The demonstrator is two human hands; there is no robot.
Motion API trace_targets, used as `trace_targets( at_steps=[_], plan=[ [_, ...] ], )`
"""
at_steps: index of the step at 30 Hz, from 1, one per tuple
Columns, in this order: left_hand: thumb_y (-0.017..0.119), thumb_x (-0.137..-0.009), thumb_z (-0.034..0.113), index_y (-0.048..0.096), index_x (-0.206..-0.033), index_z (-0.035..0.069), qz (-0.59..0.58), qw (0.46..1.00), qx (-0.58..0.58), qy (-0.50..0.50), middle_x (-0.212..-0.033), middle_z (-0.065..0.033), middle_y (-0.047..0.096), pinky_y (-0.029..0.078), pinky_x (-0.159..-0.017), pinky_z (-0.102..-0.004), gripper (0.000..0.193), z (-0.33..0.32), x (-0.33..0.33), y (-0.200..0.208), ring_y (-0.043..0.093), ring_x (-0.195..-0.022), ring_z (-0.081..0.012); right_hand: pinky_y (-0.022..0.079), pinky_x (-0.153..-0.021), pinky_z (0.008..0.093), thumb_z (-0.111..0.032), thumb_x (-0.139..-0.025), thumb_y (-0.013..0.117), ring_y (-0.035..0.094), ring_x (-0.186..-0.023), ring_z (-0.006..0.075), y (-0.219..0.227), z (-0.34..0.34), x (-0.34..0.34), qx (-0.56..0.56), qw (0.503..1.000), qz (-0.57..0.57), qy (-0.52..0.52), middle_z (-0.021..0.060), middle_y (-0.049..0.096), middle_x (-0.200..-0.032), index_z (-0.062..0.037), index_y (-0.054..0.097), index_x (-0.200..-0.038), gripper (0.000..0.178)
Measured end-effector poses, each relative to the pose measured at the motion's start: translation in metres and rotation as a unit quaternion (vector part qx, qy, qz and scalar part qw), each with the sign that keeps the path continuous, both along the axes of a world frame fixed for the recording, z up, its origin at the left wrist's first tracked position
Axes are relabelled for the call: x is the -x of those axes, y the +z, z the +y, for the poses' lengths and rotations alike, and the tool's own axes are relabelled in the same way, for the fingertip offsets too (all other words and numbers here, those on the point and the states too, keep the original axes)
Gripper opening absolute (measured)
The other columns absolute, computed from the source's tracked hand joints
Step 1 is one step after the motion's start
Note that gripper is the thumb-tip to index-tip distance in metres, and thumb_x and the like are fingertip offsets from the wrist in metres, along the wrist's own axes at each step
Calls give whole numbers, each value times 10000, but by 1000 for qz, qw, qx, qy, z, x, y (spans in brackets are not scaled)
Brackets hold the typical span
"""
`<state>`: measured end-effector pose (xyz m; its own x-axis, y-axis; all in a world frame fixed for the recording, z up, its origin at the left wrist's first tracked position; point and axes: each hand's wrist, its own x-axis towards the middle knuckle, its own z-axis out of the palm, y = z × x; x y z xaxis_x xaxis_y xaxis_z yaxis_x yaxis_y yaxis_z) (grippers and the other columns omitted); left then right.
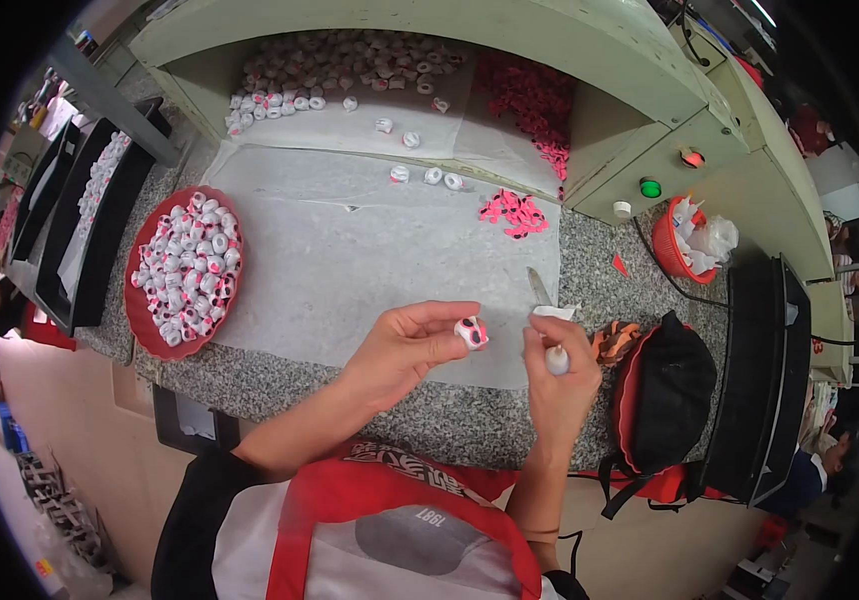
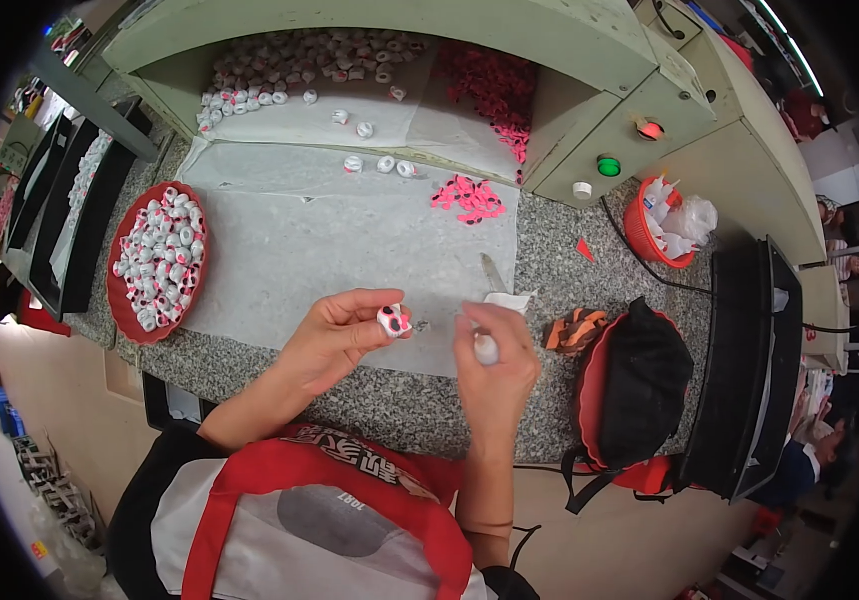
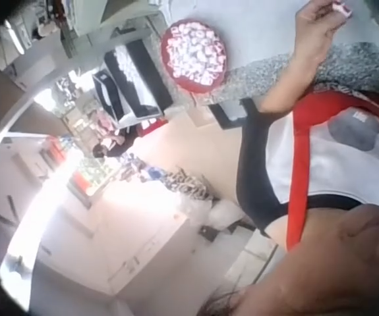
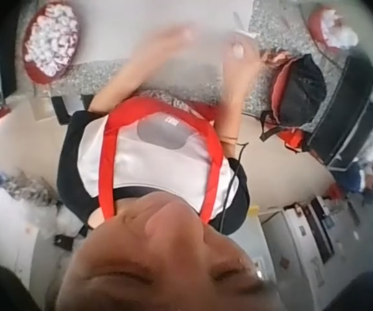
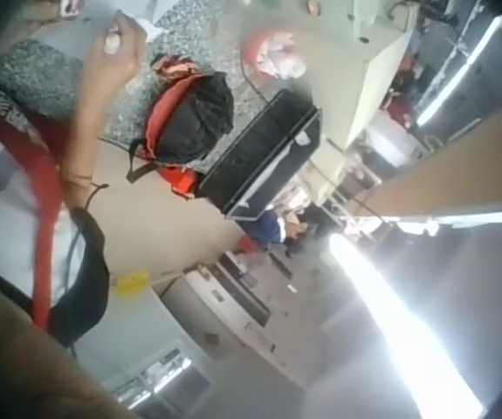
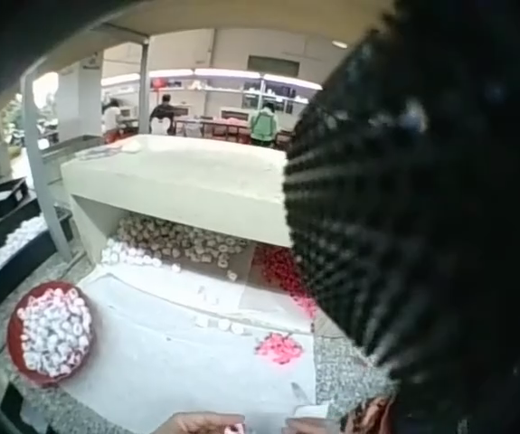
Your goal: Gluing small pink bow accessories onto white toy cat heads at a factory workbench.
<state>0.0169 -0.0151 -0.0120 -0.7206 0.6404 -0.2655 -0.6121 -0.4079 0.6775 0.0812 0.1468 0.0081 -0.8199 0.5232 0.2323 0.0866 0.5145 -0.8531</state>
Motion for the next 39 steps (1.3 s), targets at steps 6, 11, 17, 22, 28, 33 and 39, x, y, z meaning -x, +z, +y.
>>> trace_targets(
  at_steps=[6, 11, 17, 22, 28, 33, 39],
  plan=[
    [588, -697, -118, 558, -1048, 5, 396, 886, 210, 116, -909, -79, 539, 515, -750, -264, 373, 4, -10, 18, 577, -875, -174, 448, -607, 231, 42, -691, 615, 577, -692, 138, 22, -35, 3, 42, 993, 37, 100, 82, 607, -791, -1, 624, -818, 134],
    [595, -654, -132, 598, -985, 27, 513, 799, 283, 135, -881, -84, 534, 528, -683, -260, 367, 1, -11, 17, 586, -831, -169, 459, -579, 249, 46, -672, 617, 589, -667, 153, 20, -36, 3, -38, 990, 62, 121, 102, 606, -782, -1, 619, -813, 148],
    [579, -638, -144, 605, -953, 17, 542, 762, 322, 145, -871, -87, 543, 533, -659, -256, 356, 1, -12, 13, 604, -758, -183, 456, -561, 251, 56, -659, 603, 583, -641, 157, 5, -45, 6, -32, 990, 96, 100, 97, 590, -734, 1, 591, -785, 137],
    [579, -647, -139, 606, -946, 10, 525, 779, 307, 153, -873, -91, 543, 540, -670, -271, 336, 1, -10, 12, 605, -766, -194, 468, -566, 251, 72, -621, 631, 582, -648, 164, -10, -50, 8, -7, 988, 137, 68, 92, 579, -743, -1, 576, -789, 190],
    [617, -670, -91, 606, -947, 10, 510, 794, 295, 152, -868, -92, 543, 538, -668, -268, 296, 1, -9, 11, 599, -768, -182, 451, -584, 223, 32, -712, 595, 566, -705, 105, -14, -44, 10, 243, 969, 41, 32, 81, 602, -784, 22, 583, -780, 69],
    [628, -672, -75, 611, -938, 16, 538, 758, 333, 161, -862, -86, 543, 531, -651, -259, 281, 3, -3, 8, 593, -749, -169, 453, -601, 215, 29, -744, 568, 558, -665, 90, 4, -37, 15, 214, 972, 32, 89, 62, 610, -765, 24, 617, -785, 64],
    [616, -684, -81, 587, -938, -5, 459, 830, 274, 162, -866, -70, 540, 507, -680, -245, 267, 7, -6, 13, 568, -806, -141, 462, -581, 229, 6, -753, 559, 571, -668, 116, 3, -29, 17, 271, 958, -4, 91, 87, 614, -789, 30, 606, -797, 69]
  ],
)
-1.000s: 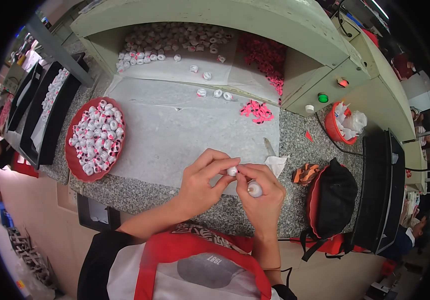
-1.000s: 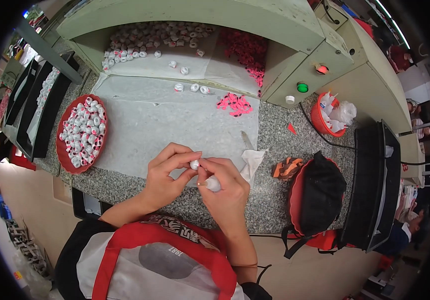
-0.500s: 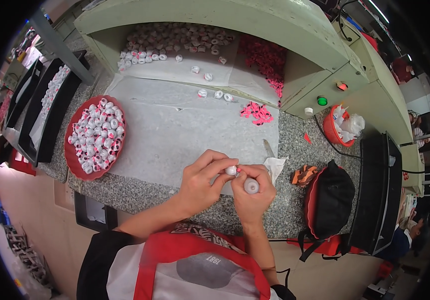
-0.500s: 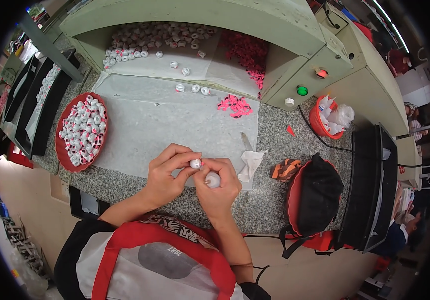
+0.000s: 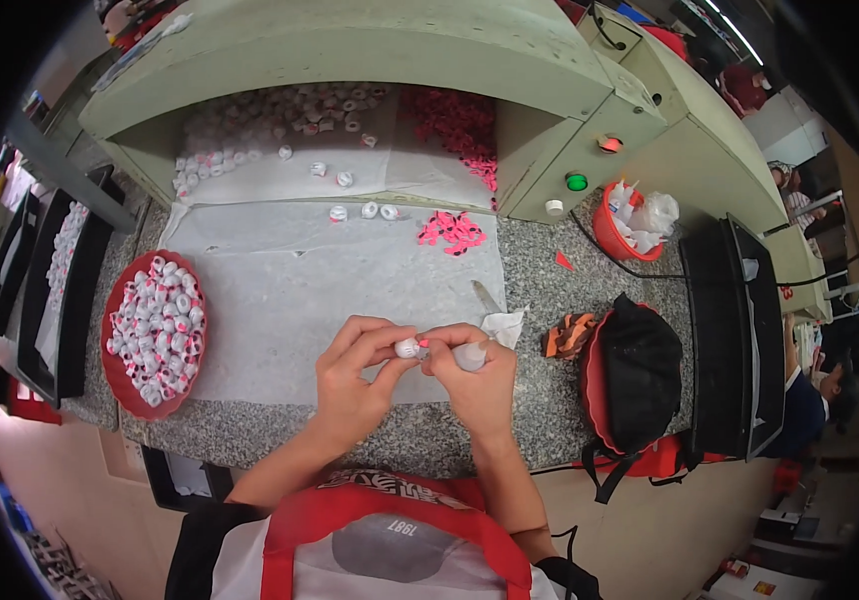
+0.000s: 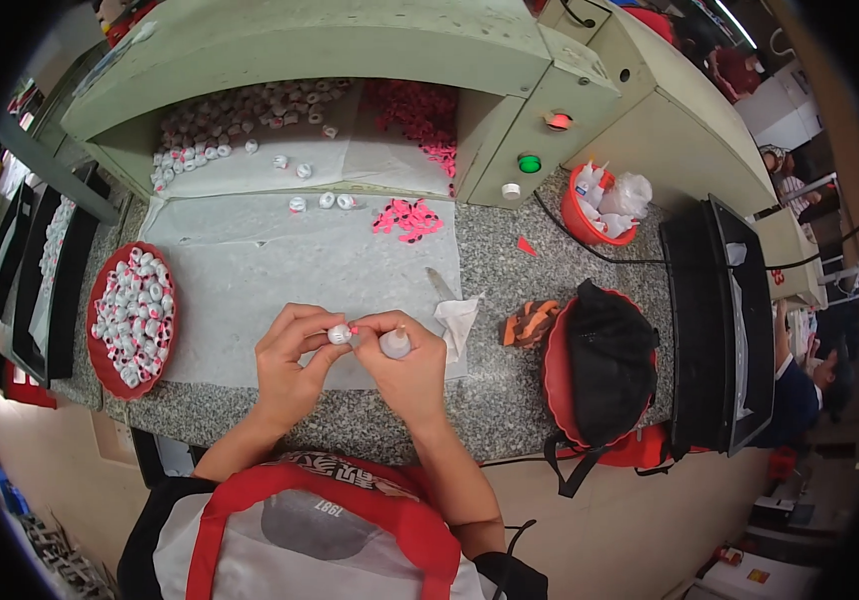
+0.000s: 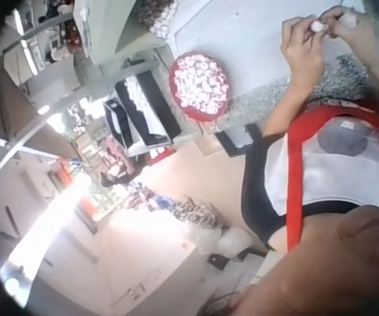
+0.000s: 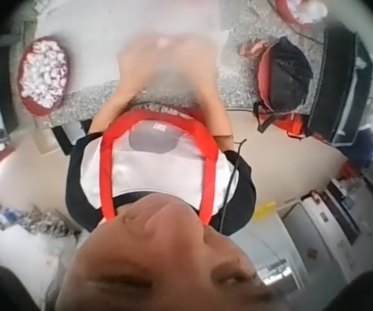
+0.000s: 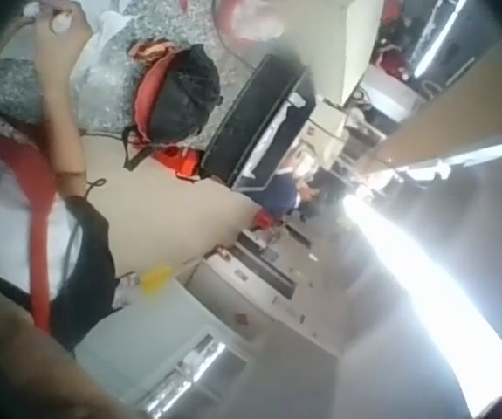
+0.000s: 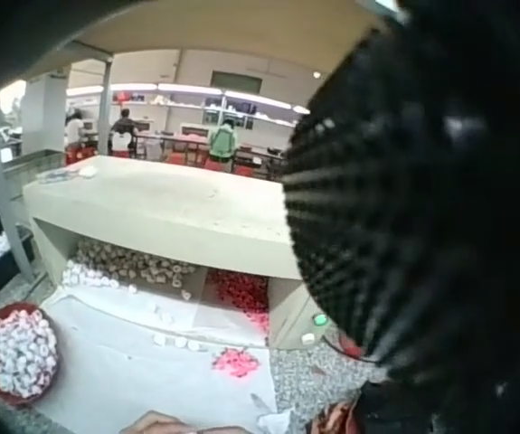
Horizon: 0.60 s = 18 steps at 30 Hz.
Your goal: Gluing small pink bow accessories onto white toy cat heads at a factory workbench.
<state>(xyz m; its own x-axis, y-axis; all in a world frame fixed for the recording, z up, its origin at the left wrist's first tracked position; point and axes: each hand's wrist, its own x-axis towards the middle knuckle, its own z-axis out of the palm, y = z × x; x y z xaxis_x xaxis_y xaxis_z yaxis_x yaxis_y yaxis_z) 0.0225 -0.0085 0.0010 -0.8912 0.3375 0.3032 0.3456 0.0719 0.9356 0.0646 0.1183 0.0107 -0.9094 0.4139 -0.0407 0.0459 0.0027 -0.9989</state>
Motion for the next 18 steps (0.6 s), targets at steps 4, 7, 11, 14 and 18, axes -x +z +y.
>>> trace_targets(
  at_steps=[4, 7, 11, 14, 18],
  plan=[
    [581, -702, -107, 540, -984, -34, -176, 966, -190, -16, -893, -56, 547, 462, -719, -228, 294, -6, 9, 1, 542, -857, -117, 473, -542, 249, -45, -771, 553, 563, -617, 129, -8, 9, 3, 246, 967, 14, -60, 111, 606, -787, 36, 589, -831, 107],
    [577, -713, -94, 524, -1029, -42, -206, 966, -153, -19, -885, -54, 563, 437, -729, -215, 325, -11, 16, -2, 545, -830, -110, 471, -506, 256, -83, -777, 571, 561, -600, 137, -7, 10, 5, 243, 967, -7, -80, 116, 606, -788, 32, 578, -866, 145],
    [581, -729, -59, 527, -1064, -24, -207, 973, -97, 28, -873, -50, 577, 444, -685, -211, 341, -29, 28, -19, 546, -795, -99, 459, -491, 250, -102, -780, 583, 555, -596, 133, -19, 21, 0, 231, 970, -44, -63, 111, 608, -787, 33, 574, -881, 169],
    [599, -748, 23, 558, -1052, -3, -118, 983, 32, 138, -846, -44, 606, 440, -594, -210, 307, -60, 42, -42, 545, -698, -83, 449, -483, 246, -101, -770, 586, 549, -593, 127, -21, 35, -9, 204, 974, -53, -79, 107, 608, -780, 27, 576, -876, 166],
    [637, -737, 95, 578, -1024, 3, -38, 962, 141, 232, -804, -52, 605, 432, -550, -228, 307, -94, 55, -58, 534, -614, -99, 441, -479, 241, -87, -753, 590, 542, -581, 123, -21, 51, -19, 251, 962, -31, -108, 99, 609, -766, 19, 578, -865, 156]
  ],
)
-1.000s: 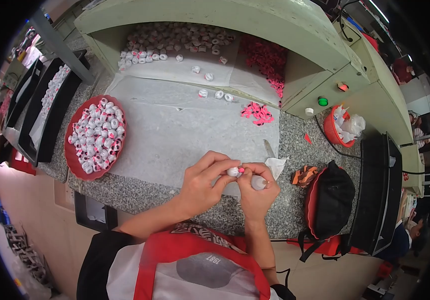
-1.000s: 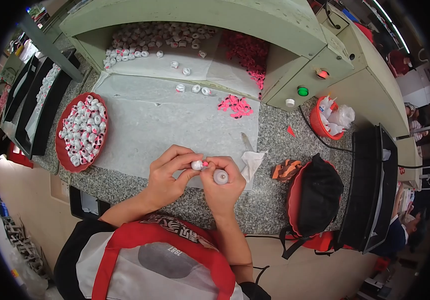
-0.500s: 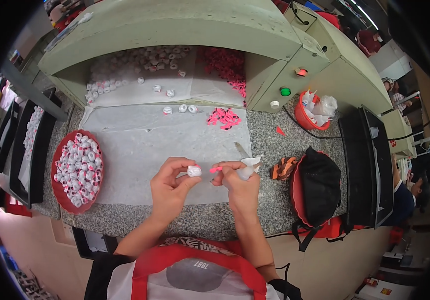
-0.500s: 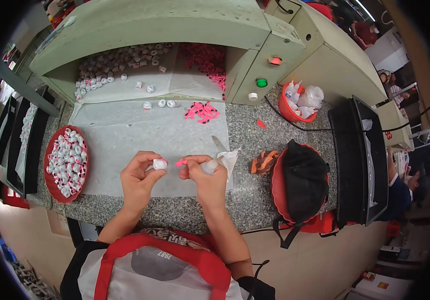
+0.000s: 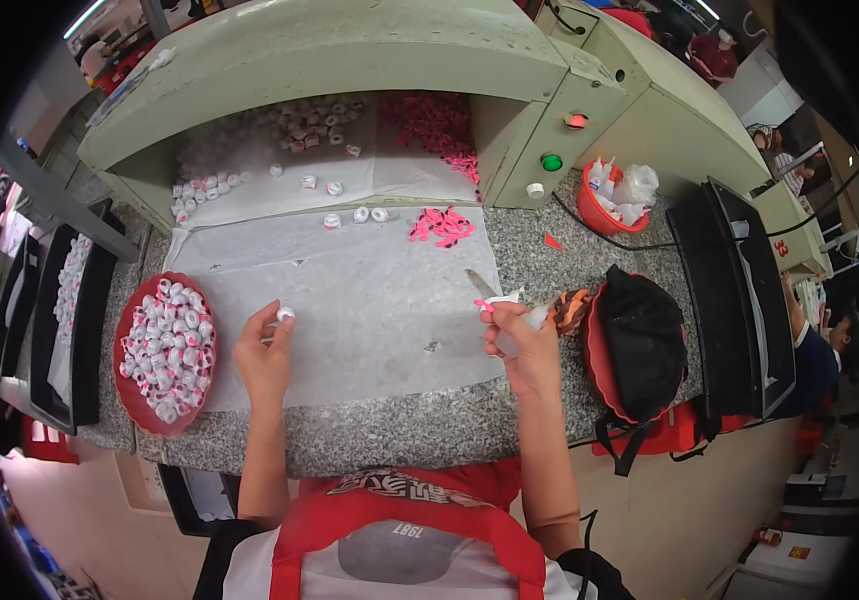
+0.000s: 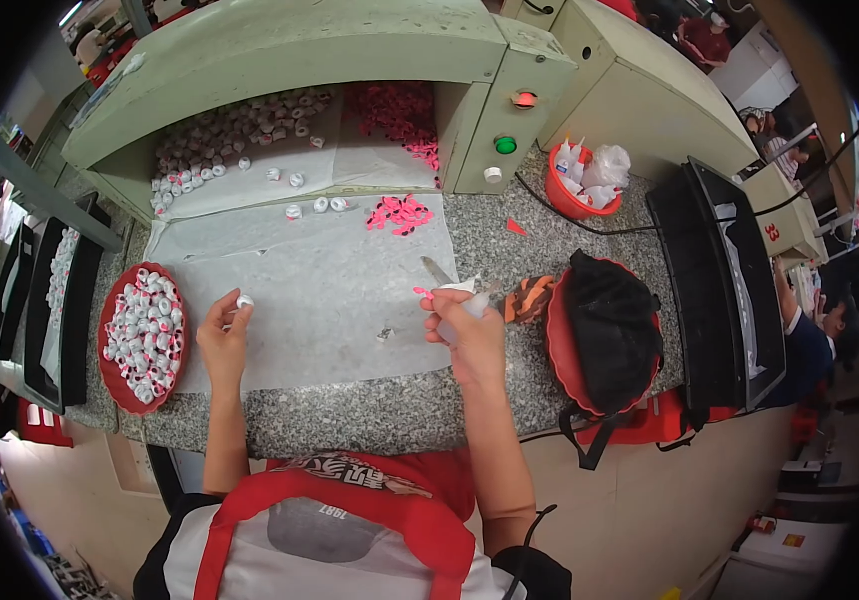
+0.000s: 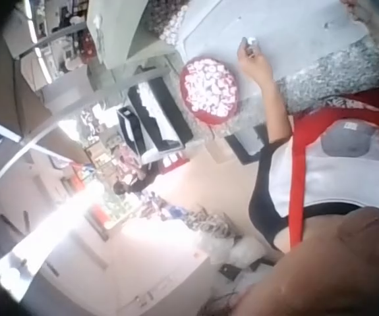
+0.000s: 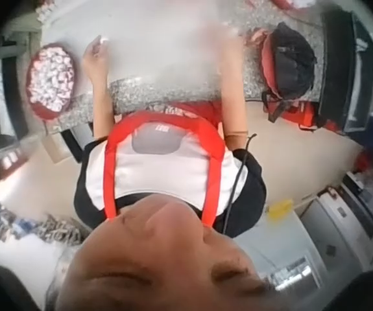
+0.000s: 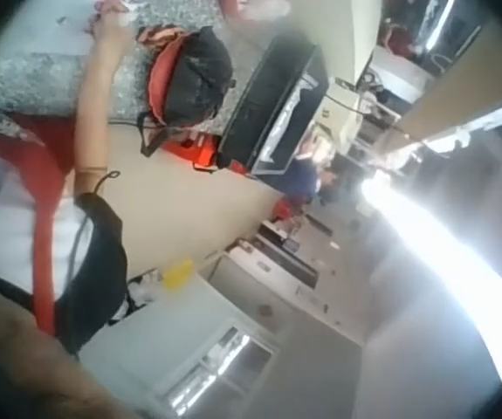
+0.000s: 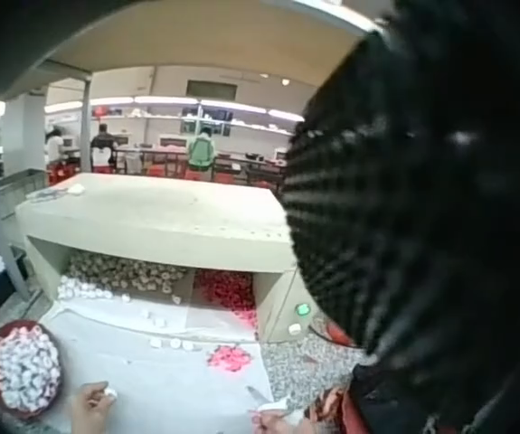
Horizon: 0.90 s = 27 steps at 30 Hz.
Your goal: Gluing small pink bow accessories onto white toy cat heads at a factory workbench.
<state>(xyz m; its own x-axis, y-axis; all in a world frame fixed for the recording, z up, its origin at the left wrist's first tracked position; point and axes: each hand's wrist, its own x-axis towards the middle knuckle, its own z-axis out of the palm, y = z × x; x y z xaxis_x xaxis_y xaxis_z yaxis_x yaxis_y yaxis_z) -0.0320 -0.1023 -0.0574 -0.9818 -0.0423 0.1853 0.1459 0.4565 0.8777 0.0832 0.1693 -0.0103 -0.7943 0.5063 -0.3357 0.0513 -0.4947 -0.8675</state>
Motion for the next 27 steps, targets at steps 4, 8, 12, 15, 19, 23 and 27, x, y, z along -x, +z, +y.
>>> trace_targets(
  at_steps=[4, 8, 12, 15, 19, 23, 27],
  plan=[
    [645, -732, 90, 604, -976, 24, 81, 976, 203, 14, -797, -54, 585, 431, -549, -237, 257, -9, -2, 0, 529, -625, -102, 442, -488, 237, -67, -743, 592, 540, -585, 119, 9, 6, -13, 5, 1000, 24, -10, 98, 610, -769, 20, 575, -849, 138],
    [629, -726, 45, 628, -912, 57, 162, 982, 96, -29, -769, -67, 540, 433, -526, -259, 187, 32, -28, 26, 523, -609, -143, 442, -489, 238, -35, -730, 597, 542, -594, 120, 11, 3, -29, 12, 997, 70, 7, 102, 608, -784, 19, 573, -851, 134],
    [616, -728, 23, 634, -884, 57, 80, 952, -39, -294, -791, -90, 537, 450, -551, -257, 160, 105, -66, 33, 544, -674, -178, 451, -491, 239, -21, -725, 600, 545, -601, 127, 10, -1, -52, 9, 998, 62, -4, 108, 601, -784, 14, 567, -874, 157],
    [633, -715, 82, 632, -876, 53, 153, 912, 41, -379, -801, -97, 546, 459, -601, -309, 164, 164, -79, 11, 560, -669, -241, 454, -488, 236, -38, -726, 612, 544, -599, 126, -7, 19, -76, 3, 995, 71, -63, 100, 598, -777, 13, 564, -882, 170],
    [637, -705, 115, 635, -867, 52, 231, 889, 126, -375, -783, -105, 552, 454, -622, -345, 174, 204, -78, -18, 554, -667, -288, 432, -461, 223, -98, -747, 620, 532, -582, 111, -20, 35, -96, 36, 991, 85, -93, 74, 579, -731, 5, 566, -872, 171],
    [604, -763, 103, 644, -884, 33, -4, 935, -38, -353, -765, -74, 584, 445, -589, -262, 145, 194, -74, -3, 550, -645, -165, 437, -463, 225, -118, -749, 631, 532, -551, 105, -31, 37, -88, 49, 992, 90, -75, 78, 593, -727, 21, 577, -865, 189],
    [601, -763, 36, 642, -902, -17, -218, 849, -297, -379, -831, -57, 602, 442, -613, -229, 155, 181, -94, 37, 533, -680, -99, 423, -452, 208, -127, -754, 622, 508, -524, 78, -22, 26, -68, -18, 995, 96, 12, 34, 573, -664, -8, 596, -797, 129]
  ],
)
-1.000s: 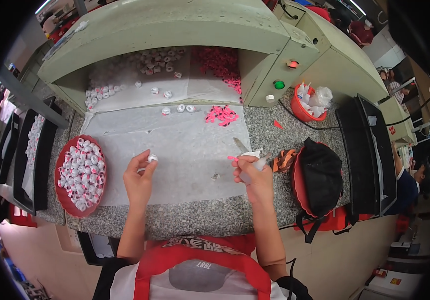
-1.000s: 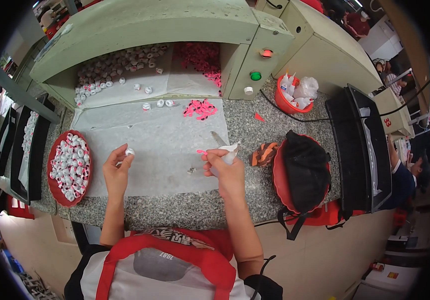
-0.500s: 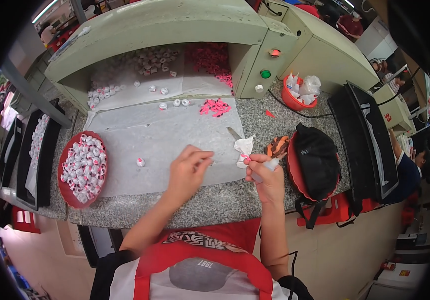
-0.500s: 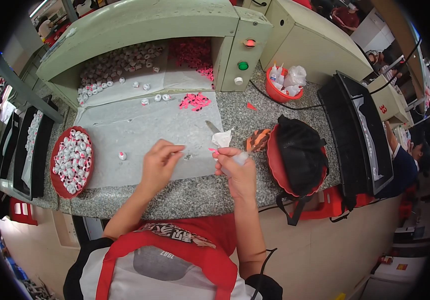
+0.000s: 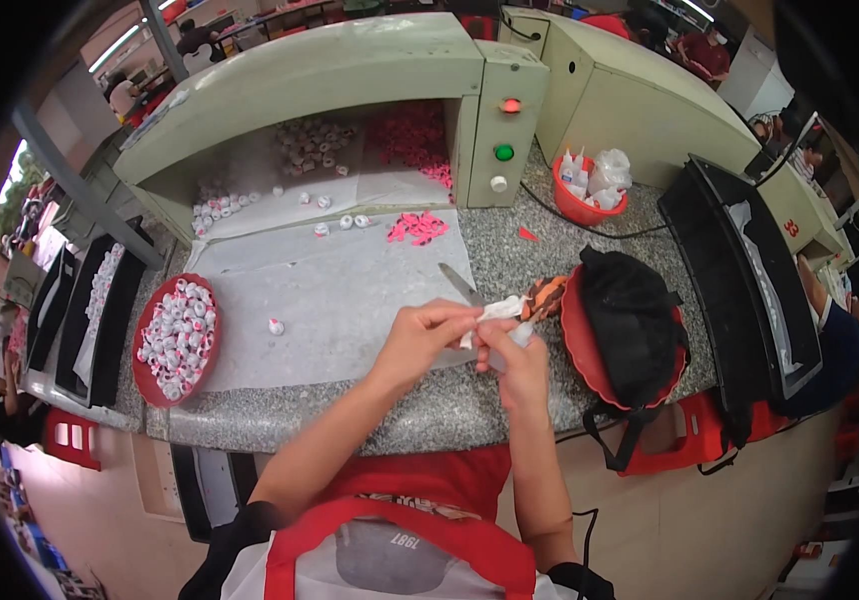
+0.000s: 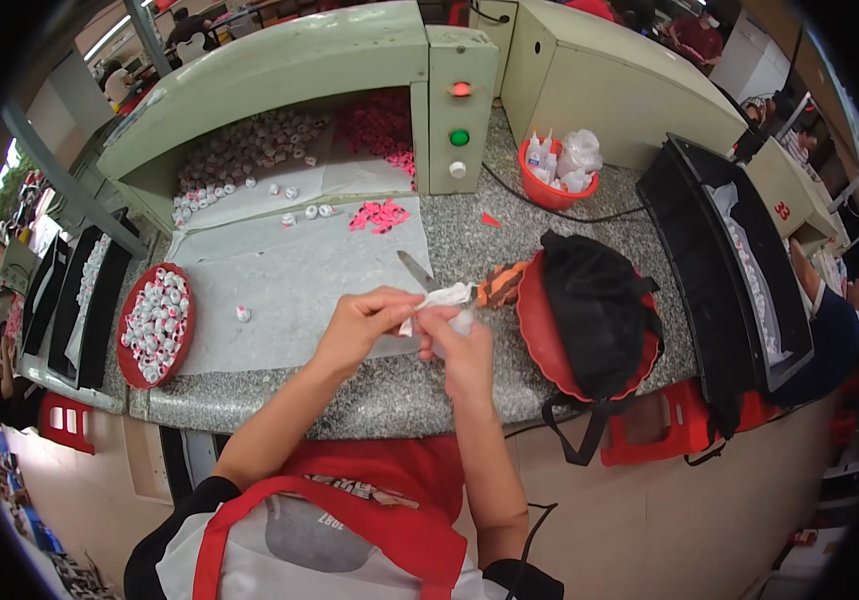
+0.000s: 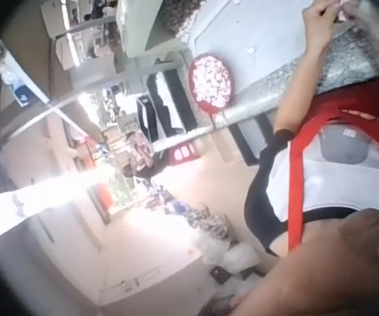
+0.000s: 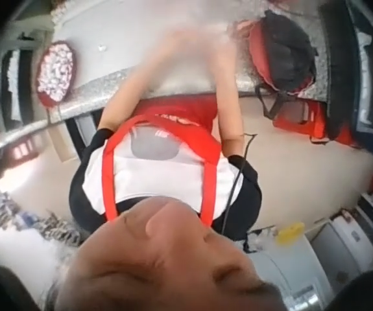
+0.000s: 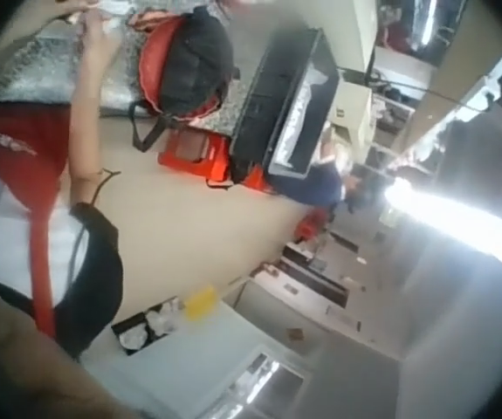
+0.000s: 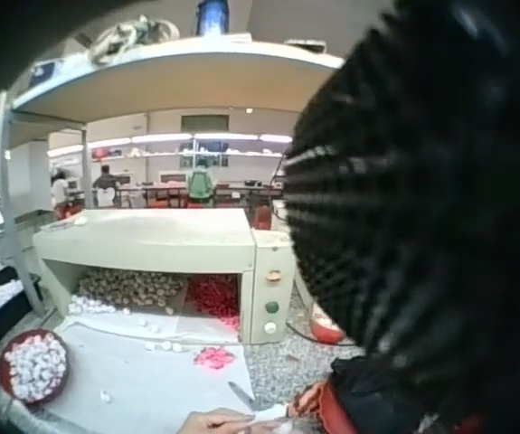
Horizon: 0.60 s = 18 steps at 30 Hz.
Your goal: Gluing small pink bow accessories onto white toy cat heads at a factory workbench.
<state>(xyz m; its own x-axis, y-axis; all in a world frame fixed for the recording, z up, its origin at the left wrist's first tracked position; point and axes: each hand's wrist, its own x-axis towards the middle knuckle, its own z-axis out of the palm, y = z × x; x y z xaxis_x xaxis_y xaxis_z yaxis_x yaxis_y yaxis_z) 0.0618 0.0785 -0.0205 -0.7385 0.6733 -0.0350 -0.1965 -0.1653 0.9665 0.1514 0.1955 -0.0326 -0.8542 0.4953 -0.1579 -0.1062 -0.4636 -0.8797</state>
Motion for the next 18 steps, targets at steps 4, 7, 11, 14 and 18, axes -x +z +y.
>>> trace_targets(
  at_steps=[4, 7, 11, 14, 18],
  plan=[
    [603, -747, -3, 639, -896, -26, 139, 989, 46, 25, -829, -71, 593, 442, -642, -219, 154, -9, -1, 13, 540, -708, -104, 418, -456, 203, -116, -761, 617, 500, -522, 69, 16, 5, 9, -57, 996, -11, 63, 25, 562, -653, -15, 592, -792, 109],
    [608, -736, -20, 639, -868, -32, 67, 998, 5, 4, -815, -66, 585, 440, -644, -224, 137, -2, 11, 37, 540, -725, -109, 418, -472, 196, -104, -756, 631, 500, -523, 67, 44, 21, 15, -53, 988, -23, 141, 21, 556, -644, -14, 583, -786, 106],
    [598, -744, -21, 633, -845, -23, 43, 996, -73, 7, -801, -53, 579, 435, -627, -230, 107, 17, 28, 77, 531, -716, -103, 424, -467, 205, -83, -748, 633, 514, -522, 88, 100, 41, 35, -112, 983, -4, 144, 34, 555, -638, -1, 585, -774, 99],
    [603, -776, 41, 622, -892, -19, -120, 979, -163, 4, -791, -36, 581, 426, -628, -211, 131, 33, 43, 100, 524, -689, -79, 425, -476, 192, -76, -757, 623, 522, -527, 75, 137, 60, 55, -213, 965, -34, 151, 24, 562, -639, 1, 583, -775, 89],
    [606, -771, 58, 632, -868, -2, 10, 992, -2, 125, -780, -40, 588, 435, -612, -233, 117, 45, 72, 86, 542, -689, -105, 416, -497, 175, -40, -746, 628, 540, -560, 61, 188, 98, 79, -278, 932, -123, 198, 4, 560, -637, 5, 583, -772, 69]
  ],
)
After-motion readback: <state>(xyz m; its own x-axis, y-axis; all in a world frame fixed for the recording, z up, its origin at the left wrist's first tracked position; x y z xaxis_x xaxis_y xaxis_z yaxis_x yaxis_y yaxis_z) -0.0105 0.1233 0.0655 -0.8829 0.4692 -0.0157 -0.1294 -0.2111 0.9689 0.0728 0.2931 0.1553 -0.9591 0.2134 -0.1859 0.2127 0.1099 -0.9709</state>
